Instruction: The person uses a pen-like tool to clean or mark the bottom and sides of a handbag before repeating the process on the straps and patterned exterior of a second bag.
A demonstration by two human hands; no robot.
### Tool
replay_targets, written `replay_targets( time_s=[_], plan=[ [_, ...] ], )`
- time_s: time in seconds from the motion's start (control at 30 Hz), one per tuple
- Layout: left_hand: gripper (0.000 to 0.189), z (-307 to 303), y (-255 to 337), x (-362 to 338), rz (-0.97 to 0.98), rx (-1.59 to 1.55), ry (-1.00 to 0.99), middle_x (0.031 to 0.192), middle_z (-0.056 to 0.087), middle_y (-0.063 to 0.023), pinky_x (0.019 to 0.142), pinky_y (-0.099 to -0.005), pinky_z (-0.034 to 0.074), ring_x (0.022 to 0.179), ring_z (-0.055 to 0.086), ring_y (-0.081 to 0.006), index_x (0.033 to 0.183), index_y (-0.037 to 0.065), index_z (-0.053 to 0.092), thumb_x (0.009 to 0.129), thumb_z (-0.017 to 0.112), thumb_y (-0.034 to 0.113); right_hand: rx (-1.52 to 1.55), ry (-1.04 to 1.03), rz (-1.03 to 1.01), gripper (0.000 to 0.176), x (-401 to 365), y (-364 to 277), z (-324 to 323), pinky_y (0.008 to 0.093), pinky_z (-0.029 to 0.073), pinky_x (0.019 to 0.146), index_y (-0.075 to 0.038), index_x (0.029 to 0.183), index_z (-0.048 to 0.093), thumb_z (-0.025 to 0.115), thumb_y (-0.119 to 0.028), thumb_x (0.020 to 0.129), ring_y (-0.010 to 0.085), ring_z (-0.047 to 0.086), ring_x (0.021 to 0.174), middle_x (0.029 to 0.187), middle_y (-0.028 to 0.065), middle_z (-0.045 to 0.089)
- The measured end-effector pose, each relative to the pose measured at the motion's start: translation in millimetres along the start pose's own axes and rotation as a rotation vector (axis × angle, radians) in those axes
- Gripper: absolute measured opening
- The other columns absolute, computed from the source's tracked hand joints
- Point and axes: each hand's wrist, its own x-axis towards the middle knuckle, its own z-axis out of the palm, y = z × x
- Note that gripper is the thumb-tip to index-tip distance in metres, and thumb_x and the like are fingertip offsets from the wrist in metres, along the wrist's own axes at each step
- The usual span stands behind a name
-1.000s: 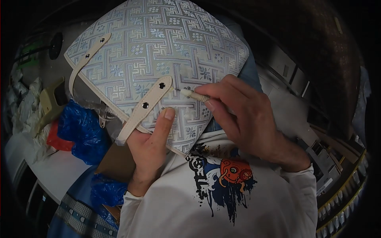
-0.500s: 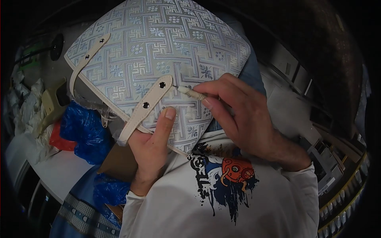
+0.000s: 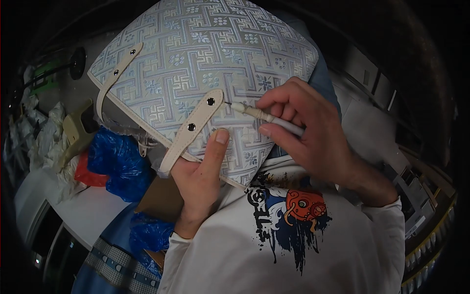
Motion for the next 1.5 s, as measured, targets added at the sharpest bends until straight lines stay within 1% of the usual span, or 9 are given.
replay_targets(
  time_s=[0.3,0.37,0.4,0.57,1.0,1.3,1.37,1.4,1.5],
  plan=[
    [0.038,1,2,2,0.006,0.02,-0.014,0.117,0.065,-0.0127,0.089,-0.0275,0.049,0.101,0.06,-0.0142,0.127,-0.01,0.057,0.093,0.069,0.002,-0.083,-0.006,-0.105,0.025,2,4,-6,0.0228,0.047,0.064,-0.002,0.107,0.065,0.073,0.001,0.083,0.0084,0.055,0.071,0.089,0.0042,0.059],
    [0.038,2,4,1,0.002,0.009,-0.006,0.117,0.065,-0.0128,0.09,-0.0276,0.049,0.101,0.06,-0.0144,0.127,-0.01,0.057,0.093,0.069,0.003,0.072,-0.063,0.102,0.023,4,-5,-9,0.0226,0.047,0.064,-0.001,0.106,0.065,0.072,0.001,0.084,0.009,0.056,0.071,0.089,0.0045,0.059],
    [0.038,3,5,1,-0.004,0.01,-0.003,0.117,0.065,-0.0129,0.09,-0.0277,0.049,0.102,0.06,-0.0145,0.127,-0.01,0.057,0.093,0.069,0.002,0.071,-0.063,0.101,0.023,5,-3,-9,0.0226,0.047,0.064,-0.001,0.106,0.065,0.072,0.001,0.084,0.009,0.056,0.071,0.089,0.0045,0.059],
    [0.039,1,3,1,-0.01,0.02,0.012,0.117,0.064,-0.0134,0.09,-0.0278,0.049,0.102,0.06,-0.0146,0.128,-0.01,0.057,0.093,0.069,0.002,-0.019,-0.003,-0.088,0.023,5,5,-6,0.0236,0.047,0.064,-0.001,0.106,0.065,0.072,0.001,0.084,0.0097,0.057,0.072,0.09,0.005,0.061],
    [0.039,4,5,0,-0.019,0.003,0.017,0.116,0.065,-0.0136,0.088,-0.0273,0.05,0.1,0.061,-0.0141,0.127,-0.011,0.057,0.093,0.069,0.002,0.079,-0.006,-0.008,0.019,3,4,-9,0.0254,0.05,0.067,0.0,0.108,0.065,0.068,-0.001,0.089,0.0105,0.058,0.071,0.092,0.0058,0.064],
    [0.039,2,5,2,0.012,0.037,-0.005,0.116,0.065,-0.0144,0.089,-0.0279,0.05,0.101,0.061,-0.0154,0.127,-0.011,0.057,0.093,0.069,0.002,-0.078,-0.047,-0.175,0.022,5,8,-11,0.0218,0.049,0.064,-0.001,0.107,0.065,0.072,0.0,0.086,0.0075,0.057,0.07,0.088,0.0039,0.062],
    [0.039,2,6,2,0.01,0.034,-0.008,0.117,0.065,-0.0146,0.09,-0.0281,0.05,0.102,0.062,-0.0157,0.128,-0.011,0.057,0.093,0.069,0.002,0.121,-0.063,0.06,0.018,3,-1,-11,0.0243,0.049,0.064,-0.001,0.106,0.066,0.07,-0.001,0.088,0.0106,0.059,0.072,0.087,0.0057,0.062],
    [0.039,3,7,2,0.0,0.025,-0.008,0.117,0.065,-0.0146,0.09,-0.0283,0.05,0.102,0.061,-0.0159,0.128,-0.011,0.056,0.093,0.069,0.002,0.121,-0.064,0.059,0.018,3,0,-10,0.0243,0.049,0.064,-0.001,0.106,0.066,0.07,-0.001,0.088,0.0106,0.059,0.072,0.087,0.0057,0.062],
    [0.04,1,5,1,-0.012,0.016,-0.015,0.118,0.065,-0.0145,0.091,-0.0285,0.05,0.103,0.061,-0.016,0.129,-0.01,0.056,0.093,0.069,0.002,-0.001,-0.049,-0.07,0.018,3,6,-9,0.0255,0.05,0.064,-0.001,0.105,0.066,0.071,-0.002,0.087,0.0118,0.06,0.073,0.086,0.0056,0.062]
  ],
)
